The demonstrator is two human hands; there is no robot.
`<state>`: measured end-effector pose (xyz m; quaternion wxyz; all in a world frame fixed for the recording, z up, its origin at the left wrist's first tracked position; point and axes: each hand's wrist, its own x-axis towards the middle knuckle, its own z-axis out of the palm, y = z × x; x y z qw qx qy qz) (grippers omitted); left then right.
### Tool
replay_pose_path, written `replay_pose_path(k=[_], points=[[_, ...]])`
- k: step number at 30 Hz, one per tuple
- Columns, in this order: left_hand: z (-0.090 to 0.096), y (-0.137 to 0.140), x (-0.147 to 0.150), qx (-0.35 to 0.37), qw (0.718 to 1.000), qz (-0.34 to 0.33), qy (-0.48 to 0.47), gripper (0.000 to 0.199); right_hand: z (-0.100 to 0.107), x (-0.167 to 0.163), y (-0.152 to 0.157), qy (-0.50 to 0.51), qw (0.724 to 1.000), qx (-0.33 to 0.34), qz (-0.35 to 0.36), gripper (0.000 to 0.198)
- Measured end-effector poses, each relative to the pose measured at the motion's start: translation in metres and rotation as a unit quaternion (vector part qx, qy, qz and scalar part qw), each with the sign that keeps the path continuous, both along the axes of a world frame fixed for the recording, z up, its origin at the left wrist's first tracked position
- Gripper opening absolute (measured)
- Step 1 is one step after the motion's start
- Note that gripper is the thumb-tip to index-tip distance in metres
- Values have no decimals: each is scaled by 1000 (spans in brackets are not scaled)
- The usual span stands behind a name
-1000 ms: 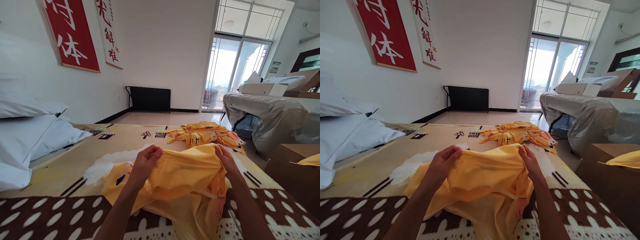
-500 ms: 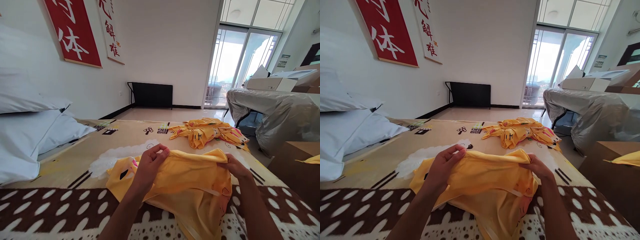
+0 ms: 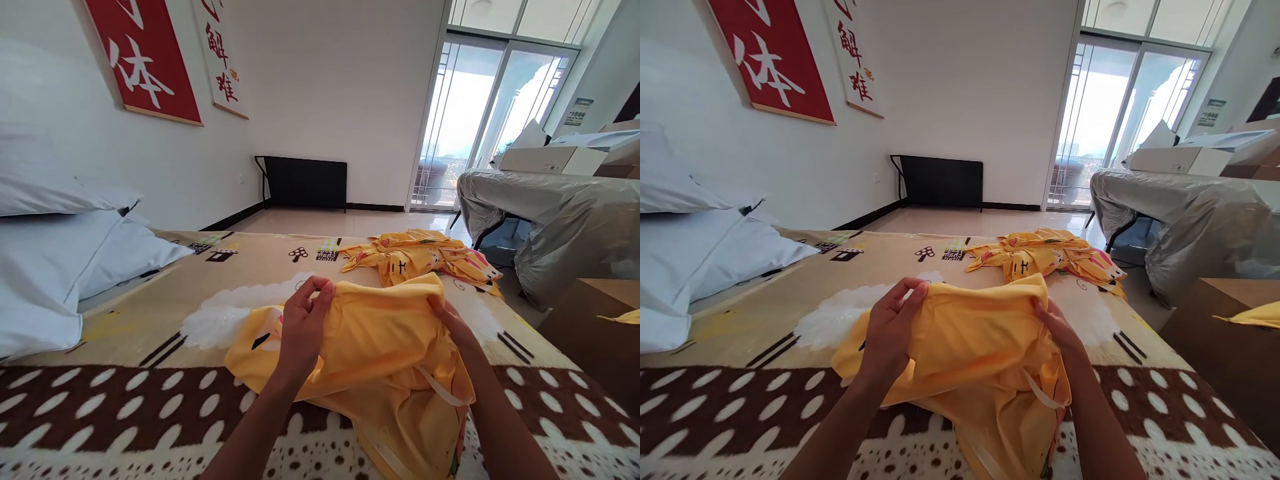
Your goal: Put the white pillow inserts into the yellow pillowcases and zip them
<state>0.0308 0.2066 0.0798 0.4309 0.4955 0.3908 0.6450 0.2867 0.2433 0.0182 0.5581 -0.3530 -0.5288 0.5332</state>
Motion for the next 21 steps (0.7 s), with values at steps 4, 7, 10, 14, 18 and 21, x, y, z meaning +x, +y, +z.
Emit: replay_pose_path(k=[4, 7, 10, 14, 18, 21], points=[[-2, 0, -1, 23, 1000, 17, -7, 32, 3, 5, -4, -105, 990, -10, 93, 47], [-3, -1, 0, 21, 1000, 21, 5, 32, 0, 8, -3, -108, 993, -12, 51, 42], [-3, -2, 3, 10, 1000, 19, 14, 33, -3, 11, -2, -111, 993, -4, 38, 44], [-4, -1, 4, 7, 1000, 10, 17, 33, 1, 12, -3, -128, 990, -16, 51, 44], [-6, 3, 2, -5, 1000, -12, 25, 31, 7, 13, -3, -143, 987, -33, 69, 34], [-4, 6, -1, -3, 998, -6, 63, 33, 9, 18, -2, -119, 991, -22, 59, 36]])
